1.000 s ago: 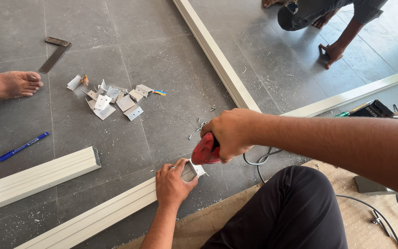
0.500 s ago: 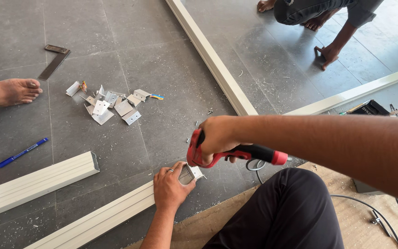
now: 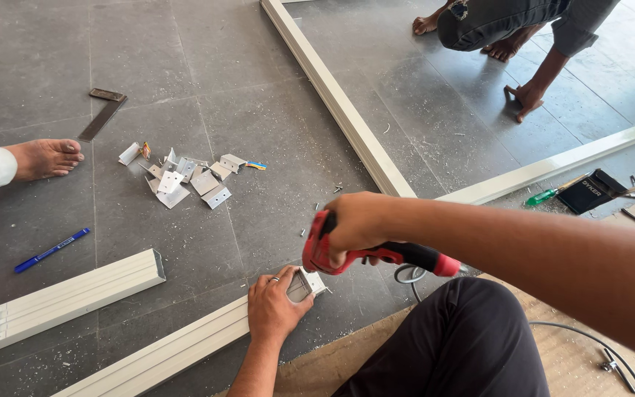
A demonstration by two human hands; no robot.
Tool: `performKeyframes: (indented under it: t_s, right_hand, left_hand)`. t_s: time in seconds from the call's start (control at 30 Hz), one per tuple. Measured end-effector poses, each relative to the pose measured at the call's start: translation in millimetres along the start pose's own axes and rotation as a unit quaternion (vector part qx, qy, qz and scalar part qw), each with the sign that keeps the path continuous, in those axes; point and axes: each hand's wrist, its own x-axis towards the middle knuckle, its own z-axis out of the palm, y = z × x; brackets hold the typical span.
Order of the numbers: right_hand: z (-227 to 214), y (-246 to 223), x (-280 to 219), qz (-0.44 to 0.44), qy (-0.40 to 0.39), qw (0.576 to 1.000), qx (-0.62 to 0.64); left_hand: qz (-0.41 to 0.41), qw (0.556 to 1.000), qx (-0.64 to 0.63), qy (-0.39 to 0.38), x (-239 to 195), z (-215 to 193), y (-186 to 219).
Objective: The person assembles a frame by attaching metal brackets to long white profile pieces using a red power drill. They position the brackets, insert screws, and drive them in to secure the components together.
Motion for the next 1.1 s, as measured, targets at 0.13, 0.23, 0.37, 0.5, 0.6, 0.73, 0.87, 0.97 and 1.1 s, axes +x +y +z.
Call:
performKeyframes:
  t_s: [0.13,0.23,0.37,0.5,0.6,0.73,0.87,0.97,1.1]
  right_hand:
    - [-7.2,38.9,-4.7,0.011,0.039,0.99,0.136]
    - [-11.3,76.3,-3.0,0.0,0.065,0.956,0.286]
    - [5.7,130.2,9.3,-0.001,0.121,0.867,0.483]
    - [45.8,169.5,40.5,-0.036,0.116,0.742,0.659]
    - [82.0,188.8,60.7,-0.101,0.121,0.639,0.753]
    - [96.3,210.2,78.8,-0.099,0.1,0.637,0.758]
    - [84.3,214.4,87.4,-0.105,0.091,0.624,0.769]
    - [82.5,210.8,89.7,-0.152,0.081,0.582,0.795]
    - [73.3,206.1,94.4,-0.212,0.074,0.525,0.821]
  left_hand:
    - [-0.006,1.0,-0.008,-0.003,-0.3,-3.9,2.3]
    - [-0.011,1.0,-0.014,0.002,-1.4,-4.0,3.0]
    - [-0.015,1.0,-0.017,0.004,0.2,2.8,-2.1]
    - [-0.078,0.99,-0.115,0.014,10.0,19.1,-16.1]
    - [-0.127,0.958,-0.249,0.071,28.9,25.4,-28.7]
    - [-0.232,0.954,-0.178,-0.069,51.7,9.6,-48.7]
    - [-0.203,0.932,-0.296,-0.059,61.0,-9.7,-46.5]
    - [-0.178,0.964,-0.182,-0.074,50.4,-7.5,-32.2]
    - [-0.104,0.992,-0.016,-0.069,19.9,-2.8,-19.4]
